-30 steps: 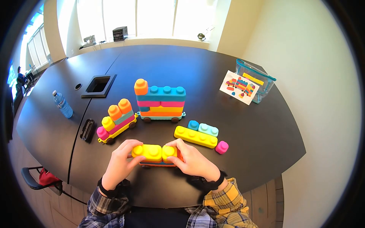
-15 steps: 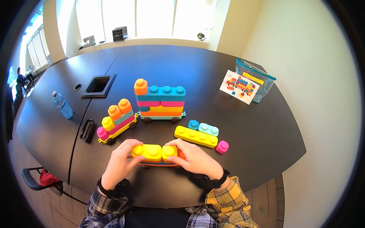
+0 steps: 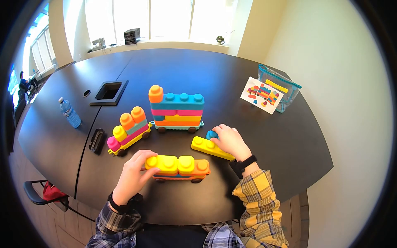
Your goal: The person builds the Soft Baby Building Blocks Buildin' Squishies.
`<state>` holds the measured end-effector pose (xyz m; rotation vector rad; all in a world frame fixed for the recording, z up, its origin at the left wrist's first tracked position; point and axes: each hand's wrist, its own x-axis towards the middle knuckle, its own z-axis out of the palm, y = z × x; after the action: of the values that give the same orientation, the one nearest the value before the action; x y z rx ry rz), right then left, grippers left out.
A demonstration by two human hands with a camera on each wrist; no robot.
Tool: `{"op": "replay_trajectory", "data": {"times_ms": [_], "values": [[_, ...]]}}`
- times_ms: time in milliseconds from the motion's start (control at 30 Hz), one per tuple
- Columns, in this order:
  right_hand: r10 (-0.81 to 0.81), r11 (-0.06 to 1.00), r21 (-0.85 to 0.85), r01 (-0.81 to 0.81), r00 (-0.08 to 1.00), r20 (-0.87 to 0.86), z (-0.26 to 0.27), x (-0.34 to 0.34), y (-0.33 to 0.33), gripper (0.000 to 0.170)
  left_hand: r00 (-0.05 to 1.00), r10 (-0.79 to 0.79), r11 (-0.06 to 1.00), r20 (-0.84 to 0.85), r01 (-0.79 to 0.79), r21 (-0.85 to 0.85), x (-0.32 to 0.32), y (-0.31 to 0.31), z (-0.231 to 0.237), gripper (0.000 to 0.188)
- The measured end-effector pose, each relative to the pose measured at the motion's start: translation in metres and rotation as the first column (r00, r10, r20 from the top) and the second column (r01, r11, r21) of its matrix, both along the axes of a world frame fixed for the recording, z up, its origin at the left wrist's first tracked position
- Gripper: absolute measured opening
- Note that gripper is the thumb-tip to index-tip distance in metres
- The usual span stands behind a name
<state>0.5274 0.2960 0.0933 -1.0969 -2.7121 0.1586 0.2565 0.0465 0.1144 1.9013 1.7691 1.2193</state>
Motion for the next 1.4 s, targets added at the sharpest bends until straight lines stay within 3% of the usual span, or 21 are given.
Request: {"op": "replay_trajectory", "data": {"times_ms": [233, 333, 400, 433, 467, 533, 600, 767, 1067, 1400], "values": [[-0.033, 0.999, -0.004, 0.033, 0.997, 0.066, -0.007, -0.008, 0.01, 0.028, 1.0, -0.011, 1.0, 0.002, 0.011, 0.011, -0.001, 0.002, -0.002, 0.039], [-0.037, 0.999, 0.006, 0.037, 0.999, -0.04, 0.006, -0.008, 0.005, 0.029, 1.0, -0.012, 1.0, -0.004, 0.012, 0.012, -0.002, 0.003, -0.001, 0.039], [-0.062, 0.994, -0.102, 0.03, 0.943, -0.328, 0.032, -0.007, -0.013, 0.027, 1.0, -0.012, 1.0, -0.004, 0.012, 0.01, -0.002, 0.003, -0.001, 0.039], [-0.113, 0.946, -0.322, -0.045, 0.884, -0.453, 0.042, -0.005, -0.021, 0.028, 1.0, -0.014, 1.0, -0.003, 0.014, 0.009, -0.003, 0.003, -0.002, 0.039], [-0.113, 0.945, -0.323, -0.045, 0.885, -0.452, 0.05, -0.001, -0.033, 0.028, 1.0, -0.016, 1.0, -0.002, 0.016, 0.009, -0.003, 0.003, -0.002, 0.039], [-0.064, 0.785, -0.516, -0.342, 0.784, -0.617, 0.057, 0.008, -0.058, 0.031, 1.0, -0.016, 1.0, -0.006, 0.016, 0.012, -0.003, 0.003, -0.002, 0.04], [0.046, 0.775, -0.525, -0.352, 0.86, -0.509, 0.057, 0.016, -0.07, 0.035, 1.0, -0.019, 1.0, -0.008, 0.019, 0.014, -0.003, 0.003, -0.002, 0.04], [0.103, 0.806, -0.455, -0.378, 0.847, -0.521, 0.049, 0.011, -0.094, 0.037, 1.0, -0.024, 1.0, 0.009, 0.025, -0.014, -0.003, 0.003, -0.001, 0.041], [-0.025, 0.769, -0.487, -0.413, 0.742, -0.67, 0.018, 0.014, -0.105, 0.035, 0.999, -0.025, 0.999, 0.035, 0.026, -0.038, -0.003, 0.003, 0.0, 0.041], [-0.011, 0.778, -0.485, -0.398, 0.764, -0.645, 0.01, 0.014, -0.107, 0.037, 0.999, -0.014, 0.999, 0.036, 0.015, -0.043, -0.004, 0.003, 0.001, 0.041]]}}
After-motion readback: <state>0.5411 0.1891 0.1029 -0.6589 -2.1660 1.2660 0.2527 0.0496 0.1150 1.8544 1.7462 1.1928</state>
